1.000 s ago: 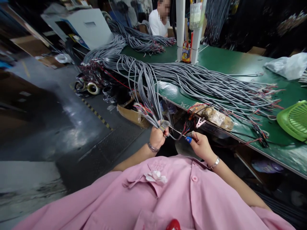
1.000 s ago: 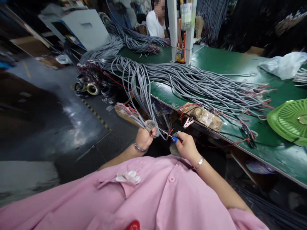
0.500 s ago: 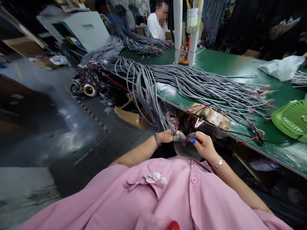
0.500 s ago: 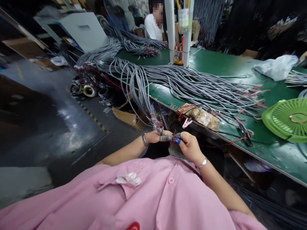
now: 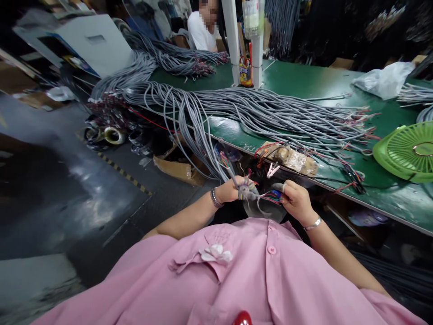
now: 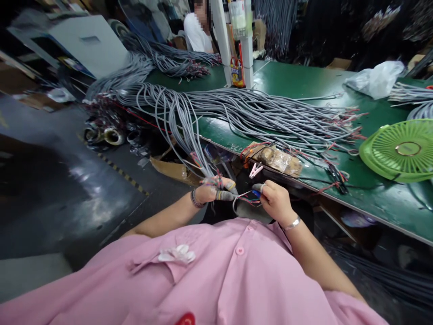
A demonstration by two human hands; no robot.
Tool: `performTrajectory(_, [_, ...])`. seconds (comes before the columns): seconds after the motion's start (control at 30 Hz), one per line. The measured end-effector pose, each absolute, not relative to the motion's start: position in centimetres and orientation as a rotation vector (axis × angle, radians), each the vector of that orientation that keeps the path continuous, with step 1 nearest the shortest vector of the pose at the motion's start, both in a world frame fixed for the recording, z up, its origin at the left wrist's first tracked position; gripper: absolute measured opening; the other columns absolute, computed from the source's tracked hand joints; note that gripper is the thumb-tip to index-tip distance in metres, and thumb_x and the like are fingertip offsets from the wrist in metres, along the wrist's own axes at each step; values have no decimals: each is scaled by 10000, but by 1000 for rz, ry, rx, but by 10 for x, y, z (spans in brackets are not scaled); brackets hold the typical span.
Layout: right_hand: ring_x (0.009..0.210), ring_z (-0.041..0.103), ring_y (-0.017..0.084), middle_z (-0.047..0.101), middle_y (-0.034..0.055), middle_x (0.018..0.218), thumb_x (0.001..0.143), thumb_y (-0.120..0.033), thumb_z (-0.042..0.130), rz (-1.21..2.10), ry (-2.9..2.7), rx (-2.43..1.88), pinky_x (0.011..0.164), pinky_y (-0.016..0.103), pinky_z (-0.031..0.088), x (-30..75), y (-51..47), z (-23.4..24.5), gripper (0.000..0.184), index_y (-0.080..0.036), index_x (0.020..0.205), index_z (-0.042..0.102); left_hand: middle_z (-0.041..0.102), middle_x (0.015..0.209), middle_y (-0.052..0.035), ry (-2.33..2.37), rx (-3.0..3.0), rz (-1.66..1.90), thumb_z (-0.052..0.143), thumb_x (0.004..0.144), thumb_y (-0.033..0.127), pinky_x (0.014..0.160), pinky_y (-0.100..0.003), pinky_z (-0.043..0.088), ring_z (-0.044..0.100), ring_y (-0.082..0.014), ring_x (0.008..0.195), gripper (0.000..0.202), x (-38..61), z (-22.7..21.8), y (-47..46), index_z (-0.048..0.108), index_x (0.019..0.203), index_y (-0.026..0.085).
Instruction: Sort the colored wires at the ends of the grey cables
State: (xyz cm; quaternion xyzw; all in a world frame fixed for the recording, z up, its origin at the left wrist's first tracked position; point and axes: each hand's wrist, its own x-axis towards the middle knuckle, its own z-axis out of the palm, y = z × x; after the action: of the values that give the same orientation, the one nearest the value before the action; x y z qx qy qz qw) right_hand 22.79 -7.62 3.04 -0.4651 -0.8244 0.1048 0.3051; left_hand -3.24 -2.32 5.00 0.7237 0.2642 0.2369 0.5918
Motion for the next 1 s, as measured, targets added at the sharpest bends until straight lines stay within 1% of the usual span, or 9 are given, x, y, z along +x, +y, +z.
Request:
performTrajectory(0.1, [707, 551, 175, 587, 50, 786, 879, -174, 490, 267, -2125, -1353, 627, 276, 390, 236, -71, 27, 222, -196, 949, 699, 635, 703, -84, 697, 1884, 696, 715, 746, 513, 605, -280, 446, 572, -174, 643, 353, -35, 53, -33, 728, 764, 161])
performTrajectory(0.23, [787, 607, 206, 663, 72, 873, 934, -349, 512, 320, -1890, -1484, 696, 299, 433, 252, -71, 33, 222, -198, 961, 672, 568, 631, -48, 877, 2253, 867, 638, 825, 410, 622, -288, 400, 512, -153, 600, 247, -35, 41, -49, 697, 727, 191])
performTrajectory(0.33, [687, 585, 200, 648, 63, 788, 957, -512, 427, 373, -1833, -1461, 635, 302, 406, 259, -79, 52, 367, -198, 928, 615, 520, 606, -32, 918, 2436, 923, 608, 835, 383, 594, -285, 367, 462, -145, 562, 237, -31, 32, -60, 656, 685, 206])
performTrajectory(0.43, [555, 518, 182, 597, 38, 671, 937, -637, 339, 439, -2093, -1420, 559, 304, 337, 253, -89, 77, 470, -212, 874, 531, 513, 621, -33, 869, 2548, 875, 589, 843, 374, 579, -287, 346, 445, -148, 563, 220, -27, 28, -66, 640, 712, 205])
performTrajectory(0.5, [568, 529, 182, 613, 45, 703, 958, -586, 336, 436, -2272, -1425, 555, 301, 319, 242, -93, 88, 419, -214, 875, 512, 514, 638, -33, 850, 2535, 851, 578, 849, 391, 580, -289, 348, 447, -148, 570, 225, -25, 29, -68, 636, 738, 203])
performTrajectory(0.6, [638, 556, 183, 637, 61, 778, 977, -382, 397, 310, -2415, -1500, 576, 298, 308, 225, -94, 92, 240, -208, 887, 535, 501, 641, -26, 862, 2471, 853, 561, 851, 428, 579, -291, 352, 442, -141, 562, 265, -24, 33, -69, 614, 716, 207])
performTrajectory(0.67, [670, 558, 178, 632, 63, 790, 954, -303, 439, 224, -2474, -1525, 589, 300, 297, 217, -93, 88, 179, -206, 859, 555, 493, 635, -24, 879, 2478, 845, 550, 853, 427, 574, -290, 344, 432, -139, 555, 274, -24, 36, -70, 601, 695, 208])
performTrajectory(0.83, [641, 529, 159, 596, 58, 754, 962, -408, 456, 207, -2560, -1489, 570, 312, 251, 215, -92, 75, 292, -202, 816, 602, 510, 635, -36, 923, 2544, 815, 557, 839, 414, 568, -288, 329, 413, -144, 554, 266, -29, 40, -71, 604, 682, 204])
performTrajectory(1.0, [638, 515, 153, 586, 62, 736, 983, -404, 409, 129, -2552, -1559, 565, 324, 228, 219, -89, 68, 378, -194, 760, 631, 517, 639, -40, 955, 2606, 767, 535, 845, 423, 577, -289, 349, 422, -145, 555, 280, -31, 39, -70, 615, 690, 202])
